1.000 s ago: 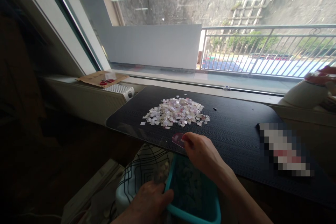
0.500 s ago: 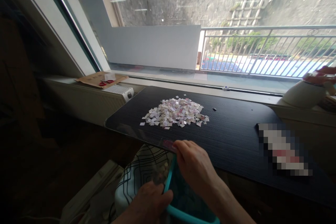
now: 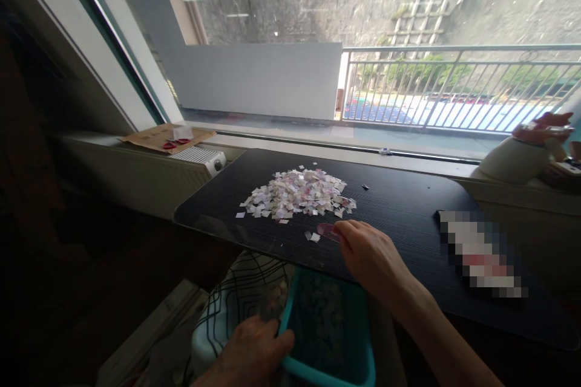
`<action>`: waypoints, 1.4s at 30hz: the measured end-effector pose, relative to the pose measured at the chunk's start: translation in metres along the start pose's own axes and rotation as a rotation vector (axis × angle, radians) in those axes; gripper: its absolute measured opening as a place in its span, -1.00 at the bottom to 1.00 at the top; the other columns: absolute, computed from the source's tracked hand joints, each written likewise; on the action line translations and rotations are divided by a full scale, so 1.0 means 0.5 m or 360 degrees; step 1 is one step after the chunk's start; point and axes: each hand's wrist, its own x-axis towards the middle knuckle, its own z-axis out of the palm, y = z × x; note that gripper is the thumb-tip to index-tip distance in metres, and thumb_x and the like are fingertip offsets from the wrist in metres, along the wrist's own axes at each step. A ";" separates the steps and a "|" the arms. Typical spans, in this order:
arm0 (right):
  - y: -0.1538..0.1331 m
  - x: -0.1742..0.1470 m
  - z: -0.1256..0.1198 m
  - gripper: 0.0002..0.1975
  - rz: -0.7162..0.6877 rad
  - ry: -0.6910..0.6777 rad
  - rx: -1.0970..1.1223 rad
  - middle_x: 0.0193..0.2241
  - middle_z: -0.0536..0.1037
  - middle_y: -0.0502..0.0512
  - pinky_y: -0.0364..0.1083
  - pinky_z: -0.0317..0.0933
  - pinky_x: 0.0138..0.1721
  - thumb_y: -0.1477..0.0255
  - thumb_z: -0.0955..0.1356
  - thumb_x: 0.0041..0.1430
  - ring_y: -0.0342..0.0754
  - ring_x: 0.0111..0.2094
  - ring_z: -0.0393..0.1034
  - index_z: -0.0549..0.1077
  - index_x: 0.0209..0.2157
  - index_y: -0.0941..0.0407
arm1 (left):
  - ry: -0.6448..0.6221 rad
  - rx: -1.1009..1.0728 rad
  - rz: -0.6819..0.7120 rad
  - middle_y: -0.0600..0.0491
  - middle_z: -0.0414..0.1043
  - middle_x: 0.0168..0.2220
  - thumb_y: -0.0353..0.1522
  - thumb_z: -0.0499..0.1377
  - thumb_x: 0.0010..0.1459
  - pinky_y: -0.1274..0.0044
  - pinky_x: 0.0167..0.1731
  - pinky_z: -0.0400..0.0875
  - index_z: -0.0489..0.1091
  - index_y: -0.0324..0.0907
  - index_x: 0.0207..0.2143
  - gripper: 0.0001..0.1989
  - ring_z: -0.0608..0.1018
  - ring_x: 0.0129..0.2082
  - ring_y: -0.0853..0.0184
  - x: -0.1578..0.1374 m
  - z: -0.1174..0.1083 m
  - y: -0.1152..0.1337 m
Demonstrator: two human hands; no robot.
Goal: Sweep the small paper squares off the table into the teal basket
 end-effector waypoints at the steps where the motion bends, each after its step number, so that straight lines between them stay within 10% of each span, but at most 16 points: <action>1: 0.002 -0.003 -0.001 -0.75 0.0016 0.0003 0.0039 -0.27 0.55 0.10 -0.15 0.19 -0.36 0.43 0.17 0.24 -0.07 -0.33 0.42 0.45 -0.22 0.09 | -0.0011 -0.0009 -0.0001 -0.05 0.44 -0.27 -0.49 0.13 0.06 0.35 -0.30 0.39 0.31 -0.17 -0.25 -0.83 0.51 -0.32 0.14 0.000 -0.001 0.001; 24: -0.029 0.030 0.007 -0.78 0.0228 -0.0121 0.0280 -0.39 0.54 0.07 -0.20 0.09 -0.43 0.46 0.18 0.17 -0.11 -0.41 0.39 0.45 -0.28 0.12 | -0.0030 0.0044 -0.0048 -0.03 0.43 -0.29 -0.50 0.13 0.03 0.35 -0.29 0.39 0.29 -0.15 -0.27 -0.82 0.51 -0.34 0.13 0.008 0.015 -0.010; 42: 0.029 -0.082 -0.035 -0.79 0.0049 -0.0211 0.0427 -0.29 0.52 0.04 -0.16 0.20 -0.26 0.43 0.18 0.27 -0.11 -0.29 0.38 0.43 -0.22 0.09 | 0.0015 -0.0014 -0.0030 -0.02 0.43 -0.27 -0.52 0.10 0.03 0.36 -0.28 0.37 0.31 -0.15 -0.27 -0.81 0.49 -0.35 0.18 -0.003 0.009 -0.010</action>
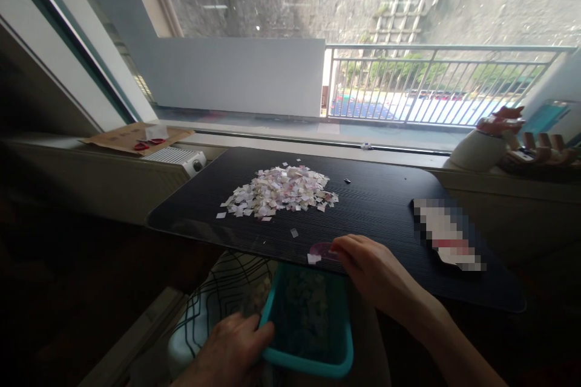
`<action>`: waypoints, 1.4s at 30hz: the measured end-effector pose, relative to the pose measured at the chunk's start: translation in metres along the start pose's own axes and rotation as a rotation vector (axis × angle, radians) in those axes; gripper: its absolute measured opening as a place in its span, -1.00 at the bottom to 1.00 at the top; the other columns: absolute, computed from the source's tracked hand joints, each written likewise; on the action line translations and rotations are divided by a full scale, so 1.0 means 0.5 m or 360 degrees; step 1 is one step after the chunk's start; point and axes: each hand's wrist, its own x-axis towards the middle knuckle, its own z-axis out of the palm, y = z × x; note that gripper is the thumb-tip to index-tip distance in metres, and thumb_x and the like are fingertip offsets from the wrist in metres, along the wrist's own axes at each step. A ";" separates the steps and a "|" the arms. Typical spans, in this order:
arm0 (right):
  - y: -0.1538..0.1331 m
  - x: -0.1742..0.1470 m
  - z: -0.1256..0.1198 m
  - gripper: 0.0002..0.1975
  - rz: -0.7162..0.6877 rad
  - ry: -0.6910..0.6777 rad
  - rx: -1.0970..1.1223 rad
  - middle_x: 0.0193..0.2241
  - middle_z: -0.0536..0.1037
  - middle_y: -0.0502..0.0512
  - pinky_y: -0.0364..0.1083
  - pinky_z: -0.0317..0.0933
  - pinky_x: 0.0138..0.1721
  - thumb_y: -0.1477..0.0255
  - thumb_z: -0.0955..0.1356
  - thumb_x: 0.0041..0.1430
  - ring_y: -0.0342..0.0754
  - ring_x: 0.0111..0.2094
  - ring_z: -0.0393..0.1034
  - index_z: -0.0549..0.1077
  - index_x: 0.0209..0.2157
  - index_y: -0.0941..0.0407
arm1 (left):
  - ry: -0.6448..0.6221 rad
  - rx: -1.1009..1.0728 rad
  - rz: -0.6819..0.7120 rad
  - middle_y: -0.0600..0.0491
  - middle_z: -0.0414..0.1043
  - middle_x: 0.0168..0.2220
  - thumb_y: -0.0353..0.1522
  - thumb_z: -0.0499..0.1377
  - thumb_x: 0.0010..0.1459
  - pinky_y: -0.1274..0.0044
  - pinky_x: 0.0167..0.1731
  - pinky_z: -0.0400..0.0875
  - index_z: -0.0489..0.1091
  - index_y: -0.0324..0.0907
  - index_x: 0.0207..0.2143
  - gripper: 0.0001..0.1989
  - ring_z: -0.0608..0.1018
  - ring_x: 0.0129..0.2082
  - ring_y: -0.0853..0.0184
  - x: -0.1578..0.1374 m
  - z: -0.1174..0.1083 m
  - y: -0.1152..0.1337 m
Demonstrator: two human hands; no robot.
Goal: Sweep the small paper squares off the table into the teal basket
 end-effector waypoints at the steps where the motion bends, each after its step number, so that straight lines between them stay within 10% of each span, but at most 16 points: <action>1: 0.000 -0.011 -0.002 -0.79 0.0008 -0.0015 0.0035 -0.29 0.51 0.04 -0.17 0.21 -0.26 0.42 0.18 0.28 -0.12 -0.29 0.38 0.42 -0.22 0.08 | -0.0002 -0.0018 0.0009 -0.01 0.43 -0.27 -0.53 0.09 0.03 0.37 -0.28 0.37 0.31 -0.15 -0.27 -0.81 0.49 -0.35 0.19 0.000 -0.002 0.000; 16: -0.041 0.059 0.049 -0.77 0.0144 0.0261 -0.0218 -0.23 0.53 0.14 -0.11 0.20 -0.22 0.48 0.18 0.25 -0.02 -0.23 0.41 0.43 -0.17 0.14 | -0.0006 -0.0063 -0.0001 -0.01 0.45 -0.27 -0.51 0.09 0.02 0.35 -0.27 0.37 0.32 -0.13 -0.26 -0.79 0.51 -0.31 0.15 0.007 -0.003 0.009; 25: -0.147 0.054 0.115 -0.75 -0.0065 0.0019 -0.0080 -0.35 0.51 0.07 -0.13 0.21 -0.31 0.54 0.16 0.25 -0.08 -0.35 0.38 0.43 -0.20 0.11 | -0.0003 -0.0042 -0.0006 -0.07 0.42 -0.23 -0.51 0.12 0.05 0.29 -0.15 0.32 0.28 -0.19 -0.15 -0.73 0.48 -0.22 0.11 -0.002 -0.012 0.019; 32: -0.082 0.059 0.082 -0.74 0.0121 0.0262 -0.0358 -0.29 0.51 0.19 -0.05 0.22 -0.29 0.45 0.13 0.27 0.01 -0.31 0.40 0.41 -0.23 0.14 | 0.0074 0.0005 0.0030 -0.03 0.43 -0.31 -0.45 0.12 0.07 0.36 -0.31 0.36 0.28 -0.16 -0.27 -0.86 0.51 -0.36 0.14 0.003 -0.005 0.017; 42: -0.131 0.060 0.102 -0.75 -0.0047 0.0114 -0.0198 -0.32 0.51 0.11 -0.12 0.20 -0.32 0.49 0.14 0.27 -0.06 -0.34 0.38 0.41 -0.22 0.11 | 0.0064 0.0033 0.0052 -0.05 0.43 -0.30 -0.47 0.10 0.08 0.36 -0.27 0.34 0.28 -0.18 -0.24 -0.85 0.50 -0.31 0.12 0.004 0.000 0.020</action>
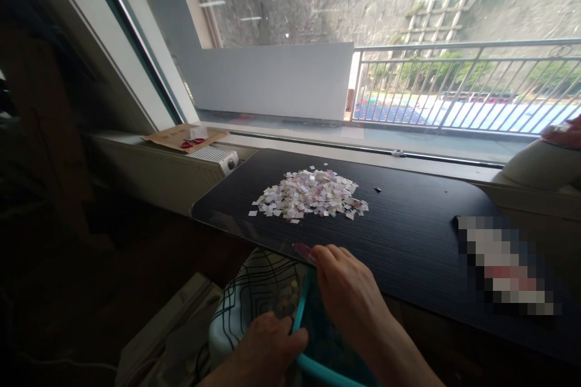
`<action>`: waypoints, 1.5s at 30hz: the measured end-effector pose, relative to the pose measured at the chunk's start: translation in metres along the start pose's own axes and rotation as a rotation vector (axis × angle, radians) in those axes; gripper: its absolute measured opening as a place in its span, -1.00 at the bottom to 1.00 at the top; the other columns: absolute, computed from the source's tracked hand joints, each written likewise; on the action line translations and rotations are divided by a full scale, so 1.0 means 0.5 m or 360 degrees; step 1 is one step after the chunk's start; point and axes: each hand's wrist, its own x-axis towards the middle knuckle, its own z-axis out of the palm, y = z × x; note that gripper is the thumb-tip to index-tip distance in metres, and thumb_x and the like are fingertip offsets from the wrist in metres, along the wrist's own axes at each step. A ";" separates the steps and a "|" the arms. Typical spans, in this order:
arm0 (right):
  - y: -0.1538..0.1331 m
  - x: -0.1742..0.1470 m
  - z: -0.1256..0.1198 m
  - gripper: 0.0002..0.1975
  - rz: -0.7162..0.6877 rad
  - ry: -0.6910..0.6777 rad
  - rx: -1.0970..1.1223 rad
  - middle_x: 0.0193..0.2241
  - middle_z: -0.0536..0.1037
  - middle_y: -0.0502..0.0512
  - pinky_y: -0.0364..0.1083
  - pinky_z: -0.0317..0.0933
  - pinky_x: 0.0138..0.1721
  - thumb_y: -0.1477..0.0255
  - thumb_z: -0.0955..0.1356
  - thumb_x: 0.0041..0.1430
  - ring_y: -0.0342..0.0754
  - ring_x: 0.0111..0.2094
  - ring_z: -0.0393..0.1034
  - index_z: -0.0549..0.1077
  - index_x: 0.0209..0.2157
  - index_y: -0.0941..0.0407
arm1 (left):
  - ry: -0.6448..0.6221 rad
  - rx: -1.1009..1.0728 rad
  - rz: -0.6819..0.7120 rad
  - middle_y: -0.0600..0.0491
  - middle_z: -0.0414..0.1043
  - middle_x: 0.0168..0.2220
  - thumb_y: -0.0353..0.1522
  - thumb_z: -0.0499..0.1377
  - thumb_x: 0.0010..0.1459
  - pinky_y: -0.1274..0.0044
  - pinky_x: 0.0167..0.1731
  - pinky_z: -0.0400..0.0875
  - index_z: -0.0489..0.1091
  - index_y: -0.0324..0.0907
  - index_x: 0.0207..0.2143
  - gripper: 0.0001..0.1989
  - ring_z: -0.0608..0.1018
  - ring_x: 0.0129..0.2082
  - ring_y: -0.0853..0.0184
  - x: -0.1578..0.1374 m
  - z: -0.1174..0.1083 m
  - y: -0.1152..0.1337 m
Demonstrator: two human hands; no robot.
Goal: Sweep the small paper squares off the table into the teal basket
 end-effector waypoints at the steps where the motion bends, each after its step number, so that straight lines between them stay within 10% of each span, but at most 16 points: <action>1: 0.006 0.020 -0.001 -0.75 0.0005 0.0039 -0.0058 -0.30 0.51 0.13 -0.12 0.19 -0.31 0.49 0.14 0.28 -0.05 -0.31 0.38 0.41 -0.20 0.12 | -0.0016 0.0002 -0.0002 -0.06 0.43 -0.30 -0.46 0.11 0.08 0.36 -0.28 0.34 0.28 -0.18 -0.25 -0.85 0.51 -0.31 0.12 0.000 -0.001 -0.001; 8: 0.033 0.126 -0.001 -0.72 -0.0086 -0.0007 -0.0265 -0.28 0.52 0.13 -0.17 0.12 -0.38 0.49 0.12 0.29 -0.07 -0.28 0.38 0.42 -0.16 0.13 | -0.0106 0.0031 -0.0028 -0.10 0.44 -0.30 -0.42 0.12 0.11 0.33 -0.31 0.36 0.32 -0.20 -0.20 -0.83 0.52 -0.33 0.08 0.003 0.003 -0.014; 45: 0.118 -0.025 -0.091 -0.78 -0.0066 -0.0266 0.0247 -0.31 0.51 0.02 -0.17 0.19 -0.30 0.45 0.18 0.26 -0.12 -0.31 0.37 0.44 -0.22 0.06 | -0.0008 -0.0155 -0.0084 0.01 0.40 -0.28 -0.50 0.12 0.05 0.40 -0.28 0.32 0.26 -0.12 -0.27 -0.82 0.48 -0.32 0.18 -0.008 -0.005 -0.032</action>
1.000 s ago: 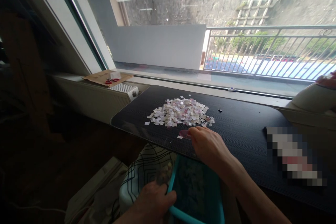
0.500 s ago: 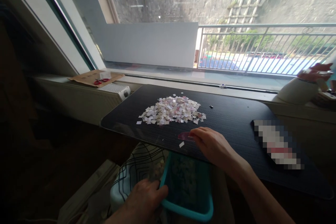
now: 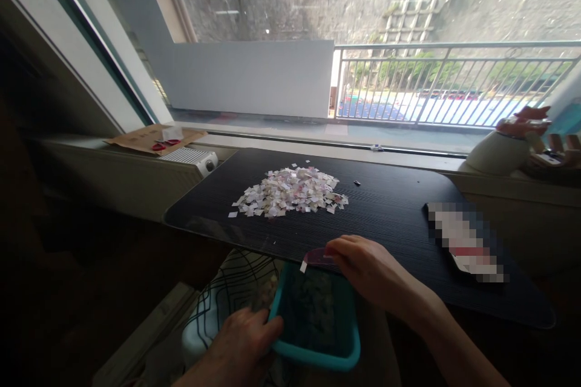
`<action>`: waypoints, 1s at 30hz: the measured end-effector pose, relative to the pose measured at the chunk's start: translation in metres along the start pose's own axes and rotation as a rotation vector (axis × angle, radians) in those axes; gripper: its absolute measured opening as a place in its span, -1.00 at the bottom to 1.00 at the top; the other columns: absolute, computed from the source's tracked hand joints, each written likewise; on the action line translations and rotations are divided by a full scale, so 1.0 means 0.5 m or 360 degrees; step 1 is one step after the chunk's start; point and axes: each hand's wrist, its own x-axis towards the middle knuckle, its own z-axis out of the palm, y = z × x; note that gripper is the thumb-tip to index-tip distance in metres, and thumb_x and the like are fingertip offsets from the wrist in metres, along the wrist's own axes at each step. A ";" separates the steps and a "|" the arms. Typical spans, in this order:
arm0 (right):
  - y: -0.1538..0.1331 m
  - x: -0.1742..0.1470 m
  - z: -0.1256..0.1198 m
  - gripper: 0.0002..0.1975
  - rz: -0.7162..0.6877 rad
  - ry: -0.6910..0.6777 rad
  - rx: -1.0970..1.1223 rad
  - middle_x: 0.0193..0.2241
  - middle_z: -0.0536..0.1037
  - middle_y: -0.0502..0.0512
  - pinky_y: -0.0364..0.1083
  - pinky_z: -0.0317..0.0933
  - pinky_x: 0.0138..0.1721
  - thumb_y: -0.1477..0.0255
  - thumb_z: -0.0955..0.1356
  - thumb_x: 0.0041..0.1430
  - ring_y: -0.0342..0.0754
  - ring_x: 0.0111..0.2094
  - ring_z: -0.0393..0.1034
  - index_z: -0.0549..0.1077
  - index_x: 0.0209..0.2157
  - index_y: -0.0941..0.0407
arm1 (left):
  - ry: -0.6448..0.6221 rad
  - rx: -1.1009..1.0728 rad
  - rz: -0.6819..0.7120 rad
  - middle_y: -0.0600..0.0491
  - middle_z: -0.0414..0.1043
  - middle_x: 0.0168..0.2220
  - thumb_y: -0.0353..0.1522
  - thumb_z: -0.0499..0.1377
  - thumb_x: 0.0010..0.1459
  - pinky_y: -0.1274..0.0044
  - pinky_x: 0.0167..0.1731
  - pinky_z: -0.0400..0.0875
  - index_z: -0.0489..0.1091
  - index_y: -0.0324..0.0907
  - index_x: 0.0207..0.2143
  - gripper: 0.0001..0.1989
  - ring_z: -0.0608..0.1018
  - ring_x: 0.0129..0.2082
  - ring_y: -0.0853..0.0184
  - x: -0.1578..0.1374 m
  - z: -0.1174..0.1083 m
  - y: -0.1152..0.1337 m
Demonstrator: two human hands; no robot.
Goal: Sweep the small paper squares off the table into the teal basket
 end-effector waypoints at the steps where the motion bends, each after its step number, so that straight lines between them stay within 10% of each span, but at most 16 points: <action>1: -0.004 -0.004 -0.004 -0.79 -0.0004 -0.0063 0.0014 -0.33 0.51 0.00 -0.18 0.19 -0.32 0.46 0.19 0.25 -0.14 -0.34 0.37 0.45 -0.25 0.05 | 0.0008 0.0009 -0.0007 0.01 0.40 -0.28 -0.50 0.12 0.04 0.41 -0.28 0.32 0.27 -0.12 -0.26 -0.81 0.48 -0.32 0.19 -0.002 -0.001 -0.001; 15: -0.058 0.180 0.074 -0.73 0.0007 0.0271 -0.0293 -0.26 0.54 0.11 -0.16 0.14 -0.32 0.46 0.16 0.26 -0.06 -0.29 0.39 0.46 -0.20 0.12 | -0.0161 0.0136 -0.0074 -0.05 0.44 -0.23 -0.44 0.13 0.10 0.30 -0.25 0.38 0.31 -0.17 -0.16 -0.78 0.51 -0.27 0.09 0.008 -0.004 0.007; 30: -0.062 0.131 0.092 -0.74 -0.0023 0.0171 -0.0139 -0.24 0.53 0.13 -0.14 0.18 -0.27 0.47 0.18 0.25 -0.06 -0.27 0.38 0.45 -0.16 0.14 | -0.0095 0.0088 0.0016 -0.08 0.45 -0.25 -0.43 0.11 0.12 0.28 -0.27 0.40 0.31 -0.19 -0.16 -0.80 0.52 -0.29 0.07 0.002 -0.005 0.008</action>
